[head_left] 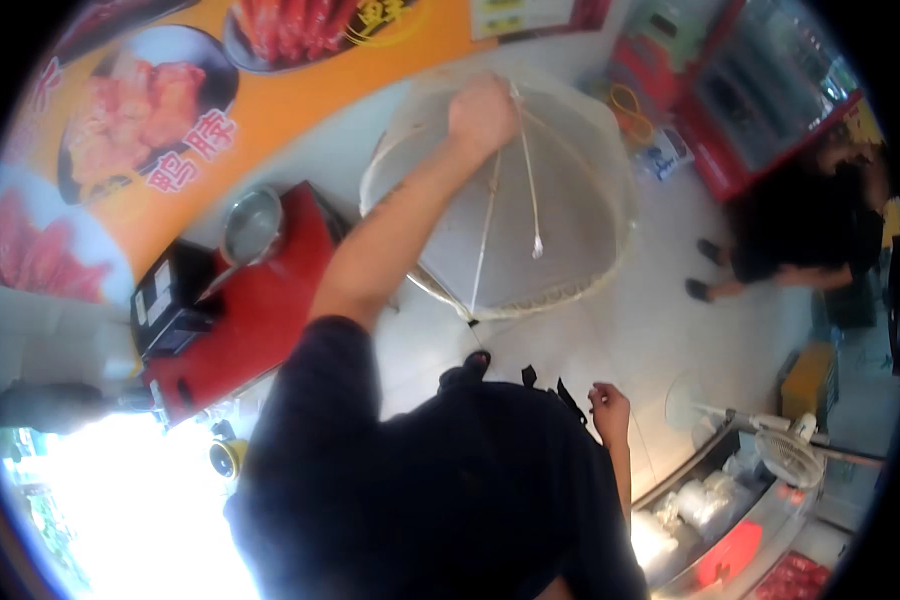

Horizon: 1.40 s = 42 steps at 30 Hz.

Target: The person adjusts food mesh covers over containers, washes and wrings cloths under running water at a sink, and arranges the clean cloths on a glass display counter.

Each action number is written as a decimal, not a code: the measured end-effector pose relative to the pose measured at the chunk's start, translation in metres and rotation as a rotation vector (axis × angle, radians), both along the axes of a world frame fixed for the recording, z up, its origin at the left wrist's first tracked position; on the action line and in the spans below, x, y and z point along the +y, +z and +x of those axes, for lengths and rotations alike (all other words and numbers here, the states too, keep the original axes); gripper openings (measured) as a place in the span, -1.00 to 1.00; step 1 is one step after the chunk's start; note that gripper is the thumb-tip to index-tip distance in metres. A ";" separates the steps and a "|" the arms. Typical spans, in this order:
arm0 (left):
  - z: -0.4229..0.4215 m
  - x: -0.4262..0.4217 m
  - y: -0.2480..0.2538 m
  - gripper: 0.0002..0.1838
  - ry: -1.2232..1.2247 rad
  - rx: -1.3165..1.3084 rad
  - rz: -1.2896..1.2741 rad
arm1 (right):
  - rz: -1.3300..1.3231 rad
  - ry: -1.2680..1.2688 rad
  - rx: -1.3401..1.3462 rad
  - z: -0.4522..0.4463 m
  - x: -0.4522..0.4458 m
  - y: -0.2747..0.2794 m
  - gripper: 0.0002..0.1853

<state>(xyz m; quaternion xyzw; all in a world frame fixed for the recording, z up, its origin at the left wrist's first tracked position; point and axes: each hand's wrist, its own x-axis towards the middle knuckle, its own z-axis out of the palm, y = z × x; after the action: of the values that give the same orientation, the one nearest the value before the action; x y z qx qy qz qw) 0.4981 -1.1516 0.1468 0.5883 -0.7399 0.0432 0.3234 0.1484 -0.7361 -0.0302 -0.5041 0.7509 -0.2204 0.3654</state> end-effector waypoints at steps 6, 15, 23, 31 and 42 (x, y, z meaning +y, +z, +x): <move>-0.004 0.005 -0.006 -0.63 -0.036 0.057 -0.047 | -0.012 -0.011 0.029 0.000 0.006 -0.018 -0.73; 0.001 0.001 0.002 -0.57 -0.049 0.133 0.007 | 0.043 -0.062 0.030 0.004 0.008 -0.017 -0.73; 0.071 0.049 0.033 -0.51 -0.282 0.421 0.053 | -0.022 -0.073 0.067 -0.011 0.028 -0.038 -0.75; 0.041 0.228 -0.009 -0.82 -0.388 1.002 0.621 | 0.279 -0.475 -0.310 -0.030 0.119 -0.097 -0.78; -0.152 0.384 -0.071 -0.67 -1.517 0.422 1.036 | 0.276 0.063 0.500 0.021 0.427 -0.172 -0.76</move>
<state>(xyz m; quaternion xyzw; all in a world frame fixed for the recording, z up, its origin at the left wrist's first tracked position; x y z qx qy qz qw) 0.3463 -0.7671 0.0754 0.0159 -0.7785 -0.6208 0.0907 0.1698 -0.3094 -0.2023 -0.5114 0.8244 0.0265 0.2410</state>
